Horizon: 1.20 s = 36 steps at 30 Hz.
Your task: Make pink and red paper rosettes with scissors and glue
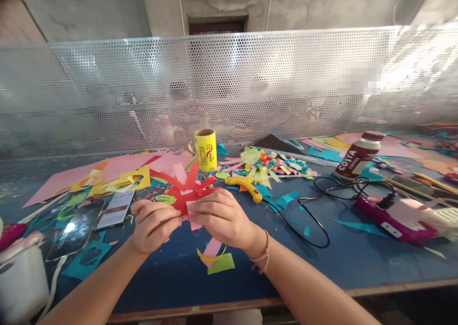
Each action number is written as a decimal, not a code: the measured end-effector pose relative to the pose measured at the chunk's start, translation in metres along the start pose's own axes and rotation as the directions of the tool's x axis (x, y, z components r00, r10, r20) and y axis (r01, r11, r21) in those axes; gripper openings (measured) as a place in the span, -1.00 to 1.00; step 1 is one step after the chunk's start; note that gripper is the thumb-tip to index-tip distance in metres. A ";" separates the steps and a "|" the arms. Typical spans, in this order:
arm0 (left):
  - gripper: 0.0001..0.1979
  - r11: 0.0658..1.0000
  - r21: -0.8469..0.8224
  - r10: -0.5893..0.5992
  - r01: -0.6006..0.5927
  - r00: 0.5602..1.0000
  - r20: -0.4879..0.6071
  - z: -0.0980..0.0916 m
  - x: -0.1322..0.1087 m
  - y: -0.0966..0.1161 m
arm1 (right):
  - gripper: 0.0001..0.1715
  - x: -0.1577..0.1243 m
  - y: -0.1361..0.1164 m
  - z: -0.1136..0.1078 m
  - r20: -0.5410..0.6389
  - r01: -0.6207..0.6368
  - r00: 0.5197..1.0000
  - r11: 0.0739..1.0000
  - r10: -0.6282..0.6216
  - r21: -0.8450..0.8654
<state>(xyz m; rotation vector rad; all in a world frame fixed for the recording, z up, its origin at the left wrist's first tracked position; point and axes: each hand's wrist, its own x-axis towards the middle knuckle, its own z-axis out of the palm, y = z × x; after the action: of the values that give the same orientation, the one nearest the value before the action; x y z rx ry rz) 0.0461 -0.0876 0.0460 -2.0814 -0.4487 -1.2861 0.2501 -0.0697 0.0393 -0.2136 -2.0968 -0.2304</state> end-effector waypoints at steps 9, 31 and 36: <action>-0.86 1.000 0.002 0.011 -0.011 1.000 0.008 0.000 0.002 -0.001 | -0.70 0.001 -0.002 -0.002 0.070 -0.032 0.997 0.999 0.030 0.033; -0.87 0.999 0.009 0.033 -0.033 0.999 0.026 0.002 0.000 0.001 | -0.70 -0.001 -0.008 0.005 0.075 -0.158 0.986 0.982 0.151 0.100; -0.82 1.000 0.010 0.023 -0.024 0.999 0.044 0.002 -0.004 0.002 | -0.65 0.000 -0.009 0.004 0.083 -0.193 0.978 0.980 0.190 0.035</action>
<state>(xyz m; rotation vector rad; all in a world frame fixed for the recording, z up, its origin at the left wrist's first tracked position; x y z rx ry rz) 0.0468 -0.0875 0.0416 -2.1039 -0.4477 -1.2242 0.2443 -0.0779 0.0366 -0.4027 -2.1412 -0.0616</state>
